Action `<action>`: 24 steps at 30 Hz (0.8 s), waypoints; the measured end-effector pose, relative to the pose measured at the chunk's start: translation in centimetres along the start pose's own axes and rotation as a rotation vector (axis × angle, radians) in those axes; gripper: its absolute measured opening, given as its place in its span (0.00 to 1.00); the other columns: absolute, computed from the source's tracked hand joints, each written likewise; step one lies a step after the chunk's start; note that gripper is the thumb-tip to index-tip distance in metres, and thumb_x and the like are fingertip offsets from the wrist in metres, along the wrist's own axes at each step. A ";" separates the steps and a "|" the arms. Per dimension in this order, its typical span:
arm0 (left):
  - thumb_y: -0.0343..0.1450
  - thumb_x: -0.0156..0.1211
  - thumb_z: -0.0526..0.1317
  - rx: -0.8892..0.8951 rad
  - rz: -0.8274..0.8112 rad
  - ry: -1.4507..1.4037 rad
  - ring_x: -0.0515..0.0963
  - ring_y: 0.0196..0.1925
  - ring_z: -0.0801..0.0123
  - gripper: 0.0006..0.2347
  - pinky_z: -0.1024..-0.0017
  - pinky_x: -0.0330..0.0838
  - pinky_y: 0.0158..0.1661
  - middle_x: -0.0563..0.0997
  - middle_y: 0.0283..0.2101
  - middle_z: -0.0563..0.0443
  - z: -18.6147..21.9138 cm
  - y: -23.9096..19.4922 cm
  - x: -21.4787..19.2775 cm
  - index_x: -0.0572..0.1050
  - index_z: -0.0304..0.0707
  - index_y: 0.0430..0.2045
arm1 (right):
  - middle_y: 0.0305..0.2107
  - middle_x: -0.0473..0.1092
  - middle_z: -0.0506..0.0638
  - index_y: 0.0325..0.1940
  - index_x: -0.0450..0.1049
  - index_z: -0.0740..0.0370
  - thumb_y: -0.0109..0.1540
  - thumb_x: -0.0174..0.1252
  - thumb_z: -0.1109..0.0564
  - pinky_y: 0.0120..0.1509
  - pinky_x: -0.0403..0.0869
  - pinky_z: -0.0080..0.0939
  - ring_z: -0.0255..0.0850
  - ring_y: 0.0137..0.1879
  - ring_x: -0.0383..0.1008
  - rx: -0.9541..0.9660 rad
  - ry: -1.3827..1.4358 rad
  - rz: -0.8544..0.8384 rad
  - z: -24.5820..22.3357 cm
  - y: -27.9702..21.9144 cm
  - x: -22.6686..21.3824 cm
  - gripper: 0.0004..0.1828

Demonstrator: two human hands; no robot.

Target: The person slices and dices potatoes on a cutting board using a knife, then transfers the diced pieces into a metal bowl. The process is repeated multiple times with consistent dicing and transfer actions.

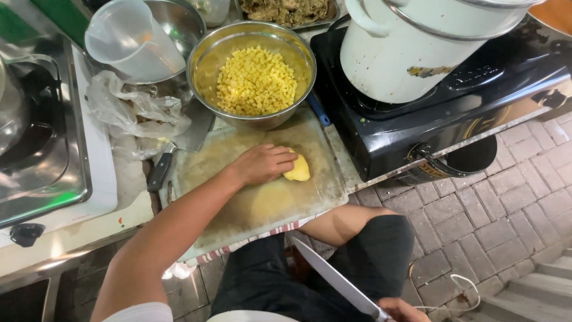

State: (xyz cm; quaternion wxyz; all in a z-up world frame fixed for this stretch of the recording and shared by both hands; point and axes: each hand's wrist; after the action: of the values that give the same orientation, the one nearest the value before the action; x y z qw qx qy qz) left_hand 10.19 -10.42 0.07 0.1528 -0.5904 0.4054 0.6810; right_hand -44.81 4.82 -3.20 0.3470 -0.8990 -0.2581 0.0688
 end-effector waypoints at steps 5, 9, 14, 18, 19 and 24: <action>0.67 0.62 0.50 -0.090 -0.140 -0.153 0.72 0.59 0.59 0.14 0.62 0.69 0.45 0.75 0.56 0.51 0.9 0.1 -2.2 0.74 0.44 0.41 | 0.22 0.75 0.68 0.51 0.71 0.74 0.60 0.62 0.55 0.28 0.67 0.39 0.44 0.22 0.71 -0.448 0.208 -0.223 -4.3 0.7 6.3 0.21; 0.64 0.52 0.68 -0.563 -0.391 -0.317 0.54 0.70 0.52 0.38 0.48 0.55 0.62 0.56 0.70 0.48 3.1 3.7 -5.4 0.56 0.49 0.66 | 0.17 0.65 0.65 0.52 0.69 0.75 0.60 0.54 0.59 0.12 0.59 0.38 0.47 0.19 0.64 -0.423 0.349 0.119 -6.2 2.3 10.8 0.19; 0.68 0.57 0.58 -0.567 -0.515 -0.295 0.53 0.71 0.52 0.29 0.48 0.47 0.66 0.62 0.67 0.47 4.5 5.3 -3.8 0.64 0.45 0.61 | 0.17 0.65 0.65 0.52 0.72 0.75 0.60 0.54 0.60 0.13 0.58 0.42 0.48 0.15 0.60 -0.242 0.245 0.362 -10.0 2.8 13.2 0.19; 0.66 0.58 0.59 -0.614 -0.329 -0.302 0.63 0.64 0.55 0.27 0.51 0.62 0.58 0.70 0.60 0.47 4.6 3.8 -2.1 0.72 0.41 0.52 | 0.16 0.66 0.63 0.54 0.73 0.74 0.60 0.55 0.61 0.12 0.60 0.40 0.45 0.14 0.60 -0.248 0.182 0.381 -10.5 3.6 13.4 0.20; 0.66 0.57 0.60 -0.676 -0.282 -0.319 0.64 0.64 0.56 0.27 0.50 0.66 0.55 0.71 0.59 0.46 4.8 3.4 -1.9 0.73 0.40 0.51 | 0.16 0.67 0.63 0.54 0.73 0.73 0.60 0.55 0.61 0.13 0.62 0.41 0.46 0.14 0.61 -0.232 0.126 0.381 -10.6 3.7 13.4 0.19; 0.65 0.62 0.51 -0.766 -0.050 -0.432 0.68 0.61 0.55 0.24 0.58 0.65 0.57 0.69 0.56 0.46 5.6 2.2 -0.2 0.73 0.34 0.50 | 0.18 0.67 0.59 0.54 0.72 0.73 0.61 0.54 0.61 0.12 0.63 0.40 0.45 0.17 0.63 -0.261 0.147 0.373 -10.6 3.8 13.2 0.19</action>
State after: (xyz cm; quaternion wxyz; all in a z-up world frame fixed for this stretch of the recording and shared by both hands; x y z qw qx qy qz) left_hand 4.92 -7.61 0.94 0.0206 -0.4579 0.0680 0.8861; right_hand -28.73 2.92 2.94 0.2271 -0.9710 -0.0682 0.0322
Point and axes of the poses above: each hand's wrist, its own y-axis towards the middle knuckle, its own x-axis out of the palm, z = x × y
